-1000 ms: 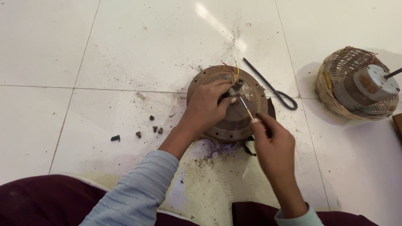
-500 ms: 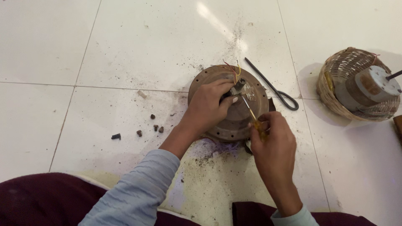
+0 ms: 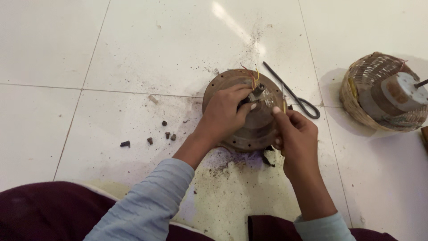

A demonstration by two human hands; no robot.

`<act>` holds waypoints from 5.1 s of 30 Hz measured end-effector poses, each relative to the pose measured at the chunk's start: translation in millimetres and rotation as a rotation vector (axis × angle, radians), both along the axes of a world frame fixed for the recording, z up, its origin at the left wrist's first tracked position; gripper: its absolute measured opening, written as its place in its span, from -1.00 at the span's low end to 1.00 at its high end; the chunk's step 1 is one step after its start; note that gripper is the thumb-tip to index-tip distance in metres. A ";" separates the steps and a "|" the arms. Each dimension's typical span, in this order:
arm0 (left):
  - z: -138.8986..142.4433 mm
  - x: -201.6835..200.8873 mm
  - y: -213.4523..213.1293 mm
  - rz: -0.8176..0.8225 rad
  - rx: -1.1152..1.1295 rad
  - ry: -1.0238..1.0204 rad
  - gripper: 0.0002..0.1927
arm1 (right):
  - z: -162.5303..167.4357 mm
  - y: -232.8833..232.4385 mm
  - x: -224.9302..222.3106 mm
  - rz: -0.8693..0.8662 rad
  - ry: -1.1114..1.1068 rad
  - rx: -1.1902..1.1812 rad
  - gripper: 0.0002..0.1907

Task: The person sits on the floor and works on a disassembled fan motor. They strip and twist wires, then use a screwdriver to adjust components inside the motor housing.

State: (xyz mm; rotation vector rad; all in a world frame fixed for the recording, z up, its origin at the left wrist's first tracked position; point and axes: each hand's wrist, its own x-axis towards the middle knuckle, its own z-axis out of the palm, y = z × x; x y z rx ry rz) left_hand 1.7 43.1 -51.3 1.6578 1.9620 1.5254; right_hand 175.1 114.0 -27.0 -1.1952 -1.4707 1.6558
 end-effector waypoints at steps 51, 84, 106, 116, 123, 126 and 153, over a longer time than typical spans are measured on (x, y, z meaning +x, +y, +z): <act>15.6 -5.7 -4.3 0.031 -0.146 -0.269 -0.58 | -13.2 8.3 -33.5 0.068 0.035 0.165 -0.77; 13.4 8.2 1.8 0.153 -0.065 0.110 -0.69 | -65.8 10.3 50.4 -0.111 -0.752 0.297 -0.74; 14.2 46.9 -3.4 0.082 0.074 0.241 -0.79 | -70.3 14.6 58.6 -0.146 -0.465 -0.035 -0.71; 16.0 38.6 -12.6 -0.013 -0.016 0.039 -0.78 | -86.9 19.3 71.9 -0.172 -0.852 0.473 -0.66; 16.9 27.5 -18.6 -0.066 -0.008 -0.221 -0.80 | -68.0 7.6 57.0 -0.118 -0.858 0.682 -0.55; 21.1 24.6 -28.7 -0.036 -0.070 -0.167 -0.78 | -36.4 1.1 42.2 -0.055 -0.358 0.534 -0.48; 25.6 45.1 -67.6 0.052 -0.134 -1.015 -0.61 | -12.0 -36.3 5.7 0.229 0.294 -0.151 -0.69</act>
